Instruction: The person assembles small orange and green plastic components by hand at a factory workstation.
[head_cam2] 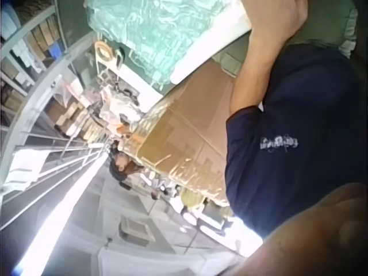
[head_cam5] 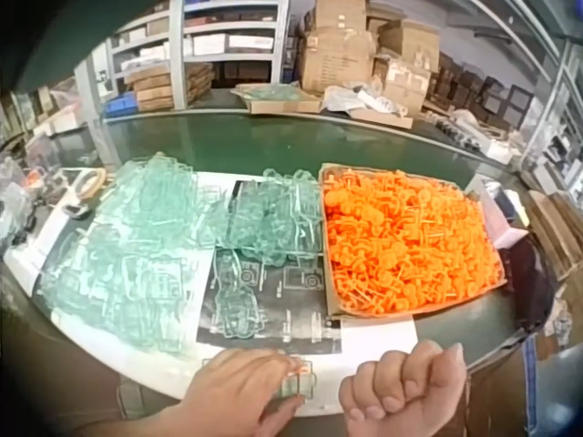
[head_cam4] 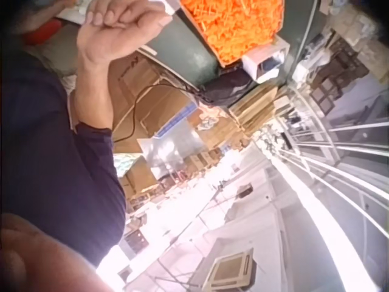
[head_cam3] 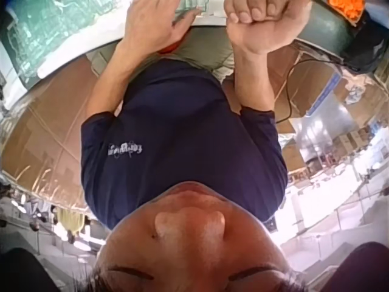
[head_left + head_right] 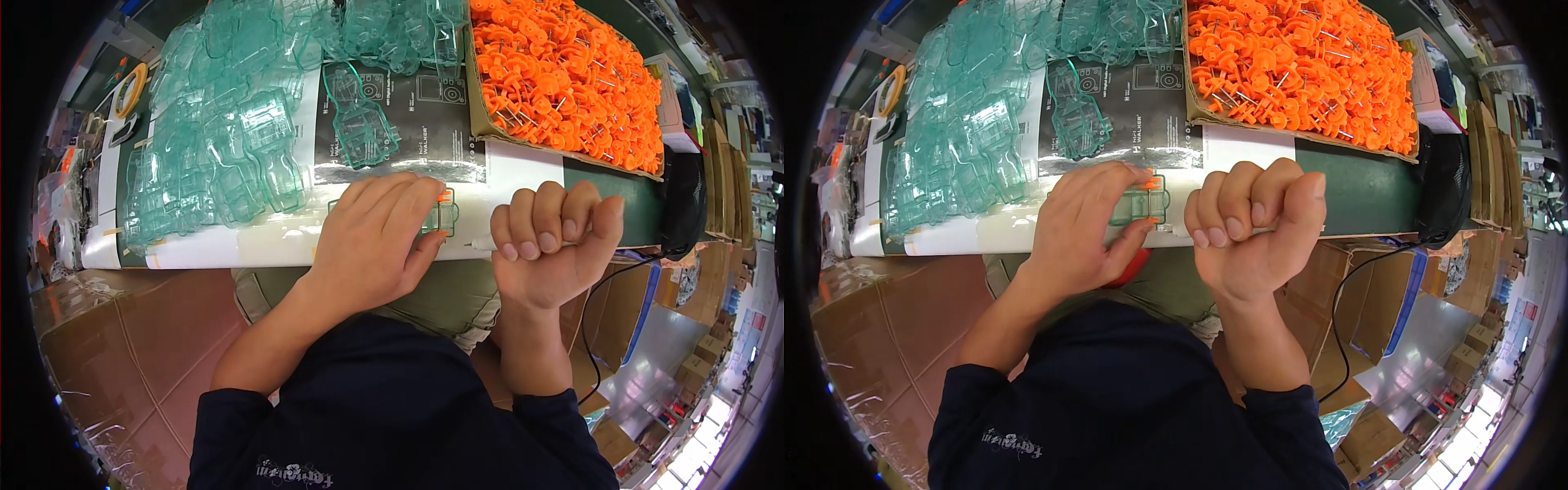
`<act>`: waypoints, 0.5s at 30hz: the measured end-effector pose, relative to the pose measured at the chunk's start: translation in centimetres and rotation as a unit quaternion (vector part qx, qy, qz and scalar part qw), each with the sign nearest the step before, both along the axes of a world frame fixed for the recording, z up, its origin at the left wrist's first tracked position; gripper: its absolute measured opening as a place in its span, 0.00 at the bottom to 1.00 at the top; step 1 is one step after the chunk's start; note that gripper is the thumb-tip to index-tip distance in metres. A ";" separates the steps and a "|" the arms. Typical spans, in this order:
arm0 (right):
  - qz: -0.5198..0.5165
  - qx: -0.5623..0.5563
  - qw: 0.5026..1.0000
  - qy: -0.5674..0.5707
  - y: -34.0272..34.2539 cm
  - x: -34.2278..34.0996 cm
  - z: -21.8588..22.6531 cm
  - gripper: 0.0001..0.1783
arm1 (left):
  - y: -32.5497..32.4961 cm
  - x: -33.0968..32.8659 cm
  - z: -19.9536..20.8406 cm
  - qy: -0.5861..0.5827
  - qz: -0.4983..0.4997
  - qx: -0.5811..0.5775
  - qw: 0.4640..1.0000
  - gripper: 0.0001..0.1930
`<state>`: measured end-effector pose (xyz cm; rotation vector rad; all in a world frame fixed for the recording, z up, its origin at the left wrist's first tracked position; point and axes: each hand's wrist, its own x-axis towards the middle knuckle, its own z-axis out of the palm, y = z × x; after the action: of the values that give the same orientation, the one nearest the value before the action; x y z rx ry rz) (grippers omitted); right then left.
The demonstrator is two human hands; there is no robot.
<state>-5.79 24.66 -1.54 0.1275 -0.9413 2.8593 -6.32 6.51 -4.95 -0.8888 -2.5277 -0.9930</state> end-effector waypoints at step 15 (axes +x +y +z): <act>-0.025 0.116 0.992 -0.033 -2.9 -3.3 -0.7 0.26 | -0.4 -0.1 -0.3 -0.018 -0.002 0.003 1.000 0.23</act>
<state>-9.13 21.73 -2.28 0.0311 -1.2704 2.7142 -6.40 6.09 -5.29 -0.8816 -2.5529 -1.0264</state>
